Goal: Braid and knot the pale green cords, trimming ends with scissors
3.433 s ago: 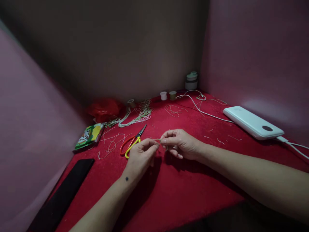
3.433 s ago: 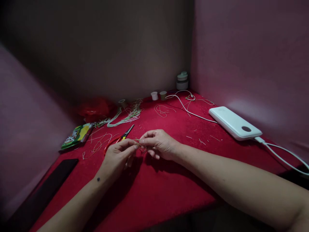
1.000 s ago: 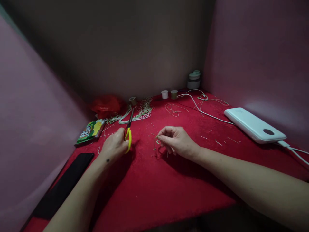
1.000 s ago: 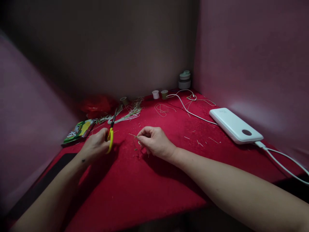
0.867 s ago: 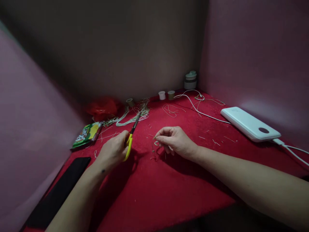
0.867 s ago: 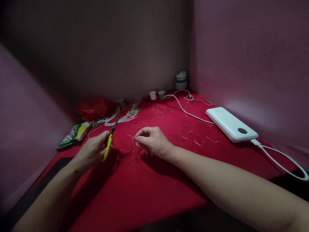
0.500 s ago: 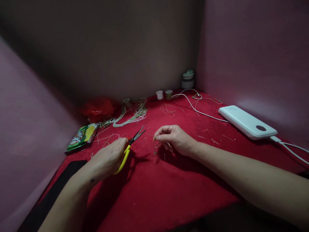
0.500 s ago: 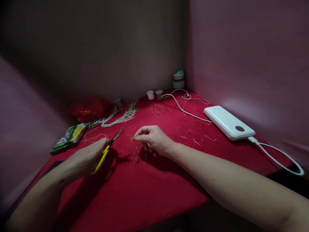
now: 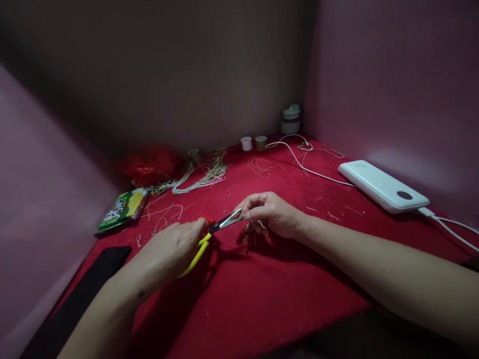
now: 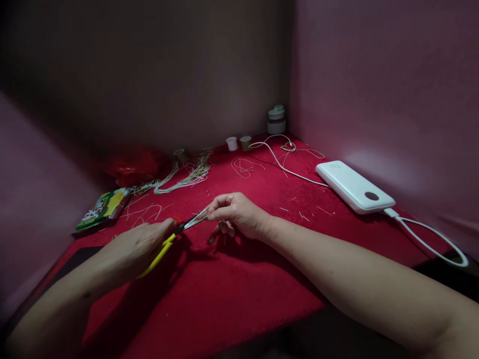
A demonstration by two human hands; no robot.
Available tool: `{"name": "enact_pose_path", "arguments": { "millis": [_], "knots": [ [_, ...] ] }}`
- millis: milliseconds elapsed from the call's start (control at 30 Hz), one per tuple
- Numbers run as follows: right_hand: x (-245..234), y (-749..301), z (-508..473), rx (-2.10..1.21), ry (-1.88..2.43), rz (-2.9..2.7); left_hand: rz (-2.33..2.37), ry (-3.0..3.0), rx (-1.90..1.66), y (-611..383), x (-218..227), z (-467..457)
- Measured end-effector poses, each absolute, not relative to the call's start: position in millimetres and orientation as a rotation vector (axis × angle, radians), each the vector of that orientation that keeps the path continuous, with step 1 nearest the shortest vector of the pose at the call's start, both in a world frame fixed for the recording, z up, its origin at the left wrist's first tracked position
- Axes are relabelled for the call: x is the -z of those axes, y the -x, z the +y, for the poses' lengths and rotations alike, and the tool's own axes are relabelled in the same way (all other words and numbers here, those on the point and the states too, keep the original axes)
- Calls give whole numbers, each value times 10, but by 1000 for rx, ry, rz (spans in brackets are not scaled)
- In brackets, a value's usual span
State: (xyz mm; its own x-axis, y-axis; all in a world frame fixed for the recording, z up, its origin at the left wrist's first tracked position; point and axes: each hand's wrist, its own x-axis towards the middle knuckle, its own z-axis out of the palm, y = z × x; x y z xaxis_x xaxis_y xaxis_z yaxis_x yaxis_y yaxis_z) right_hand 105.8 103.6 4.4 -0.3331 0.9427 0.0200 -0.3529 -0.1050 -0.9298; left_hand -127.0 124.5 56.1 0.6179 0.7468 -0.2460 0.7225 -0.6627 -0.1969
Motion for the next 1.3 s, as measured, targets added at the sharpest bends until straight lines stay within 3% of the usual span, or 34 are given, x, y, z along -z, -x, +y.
{"name": "enact_pose_path", "arguments": {
  "millis": [333,1133,1300],
  "knots": [
    [-45,-1041,1024,-1693,637,-1132,-1273,2860,-466,1167,-588,1166],
    [-72,-1064,989,-1674,796,-1258,-1282,2739,-554,1267,-512,1227],
    [-77,-1065,999,-1626,816,-1231,-1439,2796,-350,1350,-474,1279]
  ]
}}
